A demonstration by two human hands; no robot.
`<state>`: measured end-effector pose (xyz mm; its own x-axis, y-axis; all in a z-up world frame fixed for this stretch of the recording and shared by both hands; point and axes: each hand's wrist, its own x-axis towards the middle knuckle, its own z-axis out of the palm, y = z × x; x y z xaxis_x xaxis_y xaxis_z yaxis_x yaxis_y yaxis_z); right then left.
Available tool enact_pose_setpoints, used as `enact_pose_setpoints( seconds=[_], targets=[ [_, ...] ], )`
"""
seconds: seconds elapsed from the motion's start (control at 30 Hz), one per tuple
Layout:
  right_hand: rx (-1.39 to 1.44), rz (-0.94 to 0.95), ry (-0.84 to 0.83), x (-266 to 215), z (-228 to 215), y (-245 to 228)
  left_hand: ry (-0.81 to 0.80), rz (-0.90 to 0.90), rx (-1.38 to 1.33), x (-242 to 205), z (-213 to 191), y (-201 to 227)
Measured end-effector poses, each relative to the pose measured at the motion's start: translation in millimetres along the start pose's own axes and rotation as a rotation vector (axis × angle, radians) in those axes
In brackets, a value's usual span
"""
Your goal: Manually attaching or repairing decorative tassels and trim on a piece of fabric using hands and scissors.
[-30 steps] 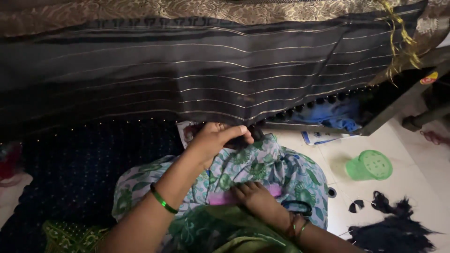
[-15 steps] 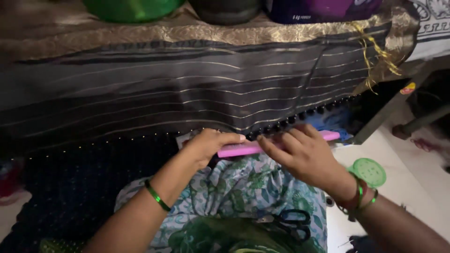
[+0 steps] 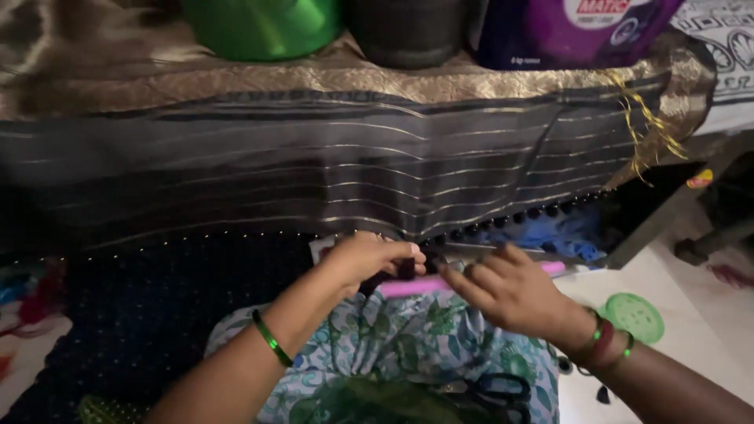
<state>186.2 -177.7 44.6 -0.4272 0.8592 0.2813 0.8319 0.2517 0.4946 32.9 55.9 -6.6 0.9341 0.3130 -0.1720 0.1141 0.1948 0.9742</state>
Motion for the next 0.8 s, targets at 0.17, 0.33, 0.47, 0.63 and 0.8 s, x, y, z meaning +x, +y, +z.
enact_pose_setpoints(
  seconds=[0.17, 0.33, 0.47, 0.63, 0.8],
  targets=[
    [-0.126, -0.123, 0.275, 3, -22, 6, -0.036, -0.051, -0.074, -7, 4, 8],
    [-0.088, 0.042, 0.21, 3, -4, 13, -0.028, -0.053, 0.001, -5, 6, 11],
    [-0.09, -0.161, 0.309, -2, -4, 13, -0.01, -0.086, 0.0, -13, 2, 19],
    [-0.081, 0.033, 0.238, 10, -16, 16, 0.01, -0.021, 0.062, -4, 6, 8],
    [-0.068, -0.161, 0.362, -3, -5, 16, 0.009, -0.079, -0.013, -13, 8, 23]
  ],
)
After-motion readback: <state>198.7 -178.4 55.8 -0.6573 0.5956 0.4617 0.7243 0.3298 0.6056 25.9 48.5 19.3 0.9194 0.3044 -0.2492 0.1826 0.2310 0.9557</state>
